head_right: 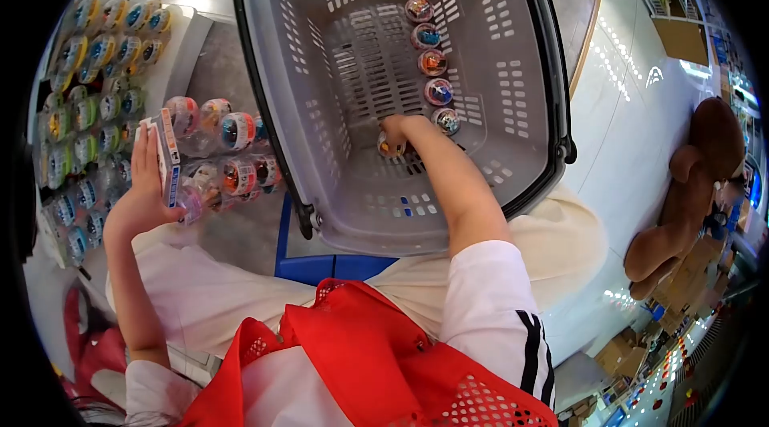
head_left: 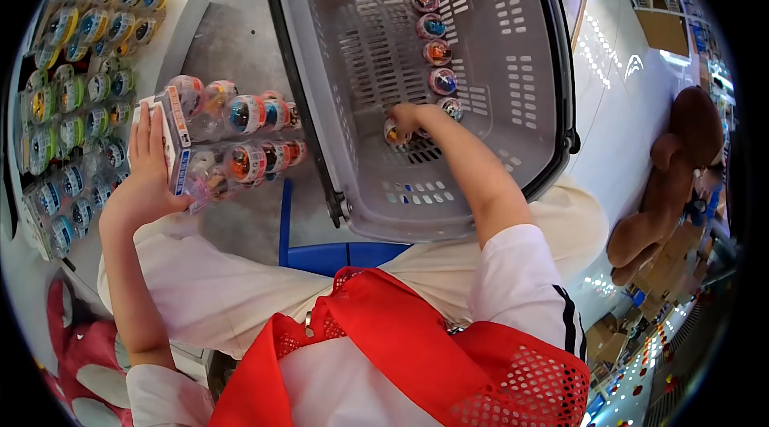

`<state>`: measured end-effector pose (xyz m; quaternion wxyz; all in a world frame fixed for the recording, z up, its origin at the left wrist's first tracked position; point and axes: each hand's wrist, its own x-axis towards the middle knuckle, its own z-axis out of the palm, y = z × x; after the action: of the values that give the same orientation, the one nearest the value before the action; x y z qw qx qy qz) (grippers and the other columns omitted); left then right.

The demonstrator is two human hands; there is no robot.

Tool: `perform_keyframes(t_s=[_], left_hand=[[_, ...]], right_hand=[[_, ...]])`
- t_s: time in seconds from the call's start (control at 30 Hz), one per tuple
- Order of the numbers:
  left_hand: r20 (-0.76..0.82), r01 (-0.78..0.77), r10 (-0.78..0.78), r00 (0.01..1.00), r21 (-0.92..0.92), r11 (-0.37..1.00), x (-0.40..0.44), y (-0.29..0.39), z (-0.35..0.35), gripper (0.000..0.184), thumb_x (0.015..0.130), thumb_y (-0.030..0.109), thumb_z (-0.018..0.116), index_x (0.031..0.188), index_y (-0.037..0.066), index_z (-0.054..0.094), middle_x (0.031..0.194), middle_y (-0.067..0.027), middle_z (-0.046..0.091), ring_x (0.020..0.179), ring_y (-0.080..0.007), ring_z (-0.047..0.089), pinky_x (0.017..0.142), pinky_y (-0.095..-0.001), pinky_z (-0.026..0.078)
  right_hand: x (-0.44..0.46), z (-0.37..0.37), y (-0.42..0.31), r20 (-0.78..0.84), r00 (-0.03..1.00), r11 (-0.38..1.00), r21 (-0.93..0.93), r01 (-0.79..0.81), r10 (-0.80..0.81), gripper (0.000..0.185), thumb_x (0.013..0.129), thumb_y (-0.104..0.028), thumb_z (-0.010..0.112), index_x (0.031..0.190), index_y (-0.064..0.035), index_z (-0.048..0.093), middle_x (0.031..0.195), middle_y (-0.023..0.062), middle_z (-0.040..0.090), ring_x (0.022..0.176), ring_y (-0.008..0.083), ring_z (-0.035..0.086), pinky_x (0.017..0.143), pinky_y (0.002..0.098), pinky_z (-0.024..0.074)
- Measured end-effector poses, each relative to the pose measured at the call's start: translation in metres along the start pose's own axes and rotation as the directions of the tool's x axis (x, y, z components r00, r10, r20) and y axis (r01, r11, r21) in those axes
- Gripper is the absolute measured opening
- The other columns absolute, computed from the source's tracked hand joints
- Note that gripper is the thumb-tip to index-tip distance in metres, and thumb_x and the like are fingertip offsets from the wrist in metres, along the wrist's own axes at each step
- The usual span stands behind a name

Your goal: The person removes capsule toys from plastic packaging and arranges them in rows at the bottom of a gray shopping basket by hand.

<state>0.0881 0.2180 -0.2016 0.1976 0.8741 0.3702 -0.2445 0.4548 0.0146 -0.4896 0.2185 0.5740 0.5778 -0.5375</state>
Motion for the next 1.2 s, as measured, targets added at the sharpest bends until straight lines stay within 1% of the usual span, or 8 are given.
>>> perform_keyframes(t_s=[0.17, 0.4, 0.7, 0.8, 1.0, 1.07, 1.13, 1.2], left_hand=[[-0.026, -0.025, 0.026, 0.999, 0.030, 0.999, 0.004, 0.003, -0.001, 0.127, 0.049, 0.017, 0.082, 0.144, 0.004, -0.002, 0.150, -0.0192, -0.003, 0.137, -0.0411, 0.005, 0.112, -0.0445, 0.016], [-0.036, -0.079, 0.082, 0.996, 0.071, 0.994, 0.007, 0.006, -0.003, 0.126, 0.048, 0.016, 0.082, 0.143, 0.002, 0.000, 0.149, -0.0231, 0.000, 0.137, -0.0424, 0.006, 0.113, -0.0445, 0.014], [-0.028, -0.053, 0.056, 0.998, 0.086, 0.995, 0.002, 0.012, -0.003, 0.128, 0.046, 0.017, 0.082, 0.143, -0.001, 0.000, 0.148, -0.0267, 0.001, 0.137, -0.0420, 0.005, 0.113, -0.0442, 0.011], [-0.042, -0.089, 0.094, 0.995, 0.100, 0.991, 0.000, 0.007, 0.002, 0.129, 0.047, 0.019, 0.082, 0.143, 0.000, -0.001, 0.148, -0.0272, 0.001, 0.137, -0.0439, 0.005, 0.113, -0.0443, 0.012], [-0.026, -0.030, 0.031, 0.999, 0.050, 0.998, -0.004, 0.005, 0.008, 0.129, 0.049, 0.020, 0.082, 0.145, 0.008, -0.002, 0.150, -0.0215, -0.003, 0.135, -0.0483, 0.006, 0.108, -0.0516, 0.022], [-0.046, -0.046, 0.048, 0.998, 0.042, 0.998, -0.003, -0.002, 0.012, 0.128, 0.050, 0.021, 0.082, 0.145, 0.010, -0.002, 0.151, -0.0186, -0.004, 0.135, -0.0481, 0.006, 0.106, -0.0534, 0.026], [-0.043, -0.029, 0.029, 0.999, 0.013, 1.000, -0.004, -0.005, 0.015, 0.126, 0.051, 0.021, 0.082, 0.146, 0.014, 0.000, 0.151, -0.0162, -0.006, 0.136, -0.0462, 0.004, 0.102, -0.0596, 0.027], [-0.016, 0.024, -0.024, 1.000, 0.026, 0.999, -0.006, 0.001, 0.014, 0.126, 0.051, 0.021, 0.082, 0.146, 0.015, 0.000, 0.151, -0.0157, -0.007, 0.137, -0.0452, 0.002, 0.100, -0.0628, 0.028]], right_hand=[[-0.001, -0.006, 0.002, 0.081, 0.995, 0.996, -0.074, -0.055, 0.060, 0.040, 0.059, -0.021, 0.078, 0.091, 0.0006, 0.069, 0.094, 0.0152, 0.067, 0.088, 0.0291, 0.065, 0.071, 0.0376, 0.0519], [-0.010, -0.024, -0.023, 0.213, 0.964, 0.976, -0.182, -0.118, 0.156, 0.047, 0.063, -0.023, 0.075, 0.103, -0.0025, 0.065, 0.101, 0.0169, 0.065, 0.097, 0.0294, 0.062, 0.080, 0.0385, 0.0503], [0.009, 0.005, 0.035, 0.178, 0.962, 0.976, -0.106, -0.190, 0.207, 0.056, 0.067, -0.030, 0.072, 0.116, -0.0060, 0.058, 0.116, 0.0177, 0.059, 0.109, 0.0303, 0.056, 0.091, 0.0396, 0.0454], [-0.022, 0.012, 0.033, -0.064, 0.985, 0.972, -0.166, -0.168, 0.159, 0.036, 0.069, -0.024, 0.072, 0.098, -0.0030, 0.068, 0.102, 0.0128, 0.066, 0.097, 0.0276, 0.063, 0.080, 0.0370, 0.0507], [-0.038, -0.021, 0.019, 0.006, 0.979, 0.977, -0.060, -0.205, 0.206, 0.056, 0.070, -0.025, 0.068, 0.120, -0.0025, 0.054, 0.124, 0.0217, 0.051, 0.114, 0.0335, 0.051, 0.094, 0.0400, 0.0437], [-0.043, -0.039, 0.014, -0.370, 0.929, 0.981, -0.176, -0.079, 0.008, 0.043, 0.073, -0.025, 0.067, 0.106, 0.0012, 0.062, 0.102, 0.0206, 0.063, 0.097, 0.0308, 0.062, 0.082, 0.0414, 0.0485], [-0.061, -0.066, -0.011, -0.751, 0.657, 0.995, 0.004, 0.097, -0.061, 0.035, 0.080, -0.021, 0.063, 0.107, 0.0013, 0.060, 0.099, 0.0225, 0.063, 0.087, 0.0314, 0.064, 0.077, 0.0400, 0.0494], [-0.114, -0.103, -0.078, -0.880, 0.467, 0.868, 0.291, 0.401, 0.079, 0.025, 0.089, -0.014, 0.054, 0.108, 0.0006, 0.059, 0.096, 0.0128, 0.064, 0.083, 0.0207, 0.063, 0.074, 0.0293, 0.0493]])
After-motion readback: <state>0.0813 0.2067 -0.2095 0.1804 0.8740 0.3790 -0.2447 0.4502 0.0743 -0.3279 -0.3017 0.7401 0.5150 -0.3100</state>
